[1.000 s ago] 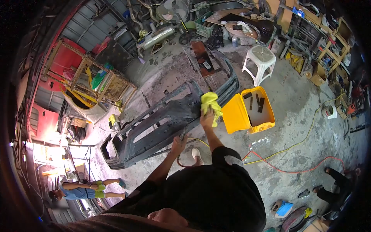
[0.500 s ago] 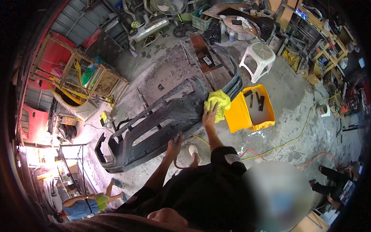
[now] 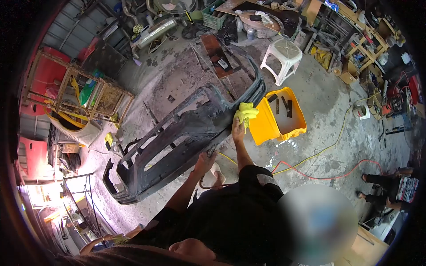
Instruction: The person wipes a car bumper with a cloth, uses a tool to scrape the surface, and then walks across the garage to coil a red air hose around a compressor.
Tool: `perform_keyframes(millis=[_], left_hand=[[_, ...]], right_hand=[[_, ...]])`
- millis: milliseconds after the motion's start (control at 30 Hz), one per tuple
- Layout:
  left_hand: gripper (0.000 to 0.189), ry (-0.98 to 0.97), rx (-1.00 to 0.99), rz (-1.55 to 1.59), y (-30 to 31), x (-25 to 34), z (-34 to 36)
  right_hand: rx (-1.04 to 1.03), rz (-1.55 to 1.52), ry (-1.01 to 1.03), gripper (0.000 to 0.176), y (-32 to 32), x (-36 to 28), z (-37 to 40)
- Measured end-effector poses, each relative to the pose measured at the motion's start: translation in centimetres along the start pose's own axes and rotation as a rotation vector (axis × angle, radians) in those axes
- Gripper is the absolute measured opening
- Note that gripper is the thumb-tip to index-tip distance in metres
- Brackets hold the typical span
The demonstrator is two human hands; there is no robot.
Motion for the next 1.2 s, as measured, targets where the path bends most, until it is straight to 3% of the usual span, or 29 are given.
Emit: perform_keyframes(millis=[100,167,267,333,467,567,700,767,867,933,1000,1067,1200], left_hand=[[0.035,0.023,-0.028,0.041,-0.7,-1.2,-0.4],[0.037,0.162,-0.081,0.155,-1.2,-1.6,-1.0],[0.041,0.105,-0.059,0.166,-2.2,-1.5,-1.6],[0.044,0.106,-0.044,0.119,-3.6,-4.9,-1.5],[0.050,0.176,0.019,-0.129,-4.0,-5.0,-1.0],[0.050,0.125,-0.079,-0.003,-3.5,-2.2,-1.2],[0.047,0.020,0.016,0.152,-3.3,-1.9,-1.3],[0.035,0.071,-0.033,0.117,-3.2,-1.8,-1.3],[0.032,0.039,-0.033,-0.146,-3.3,-2.8,-0.9],[0.034,0.095,-0.067,-0.131,-3.8,-4.2,-1.2],[0.037,0.151,-0.104,-0.117,-3.9,-4.1,-1.1],[0.048,0.083,-0.011,0.122,-3.3,-1.3,-1.3],[0.050,0.168,0.015,-0.093,-4.0,-2.1,-2.3]], right_hand=[[-0.083,-0.122,-0.070,0.048,0.3,1.2,0.4],[-0.121,-0.174,-0.104,0.049,0.6,1.9,0.7],[-0.152,-0.209,-0.132,0.050,1.4,1.9,1.0],[-0.267,-0.216,-0.213,0.061,1.9,1.1,1.6],[-0.265,-0.280,-0.086,0.053,0.5,2.7,1.5],[-0.267,-0.335,0.016,0.050,-0.5,3.4,2.0],[-0.226,-0.385,-0.027,0.050,-0.7,3.5,3.0],[-0.203,-0.414,-0.056,0.050,-0.7,3.6,3.3],[-0.167,-0.455,-0.091,0.051,-0.4,3.9,3.7],[-0.135,-0.497,-0.108,0.051,0.0,4.1,3.7],[-0.095,-0.571,-0.077,0.051,1.2,4.4,4.0],[-0.048,-0.644,-0.041,0.050,3.3,4.6,4.4],[-0.049,-0.678,-0.125,0.051,8.9,6.0,7.3]])
Point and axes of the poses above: each hand's wrist, its own z-axis away from the middle knuckle, its own y-axis out of the back of the hand, x = y × z, the point moved 5 cm from there along -z, towards the middle knuckle, and after that the axes turned 14 degrees about z, right-handed, at the moved point
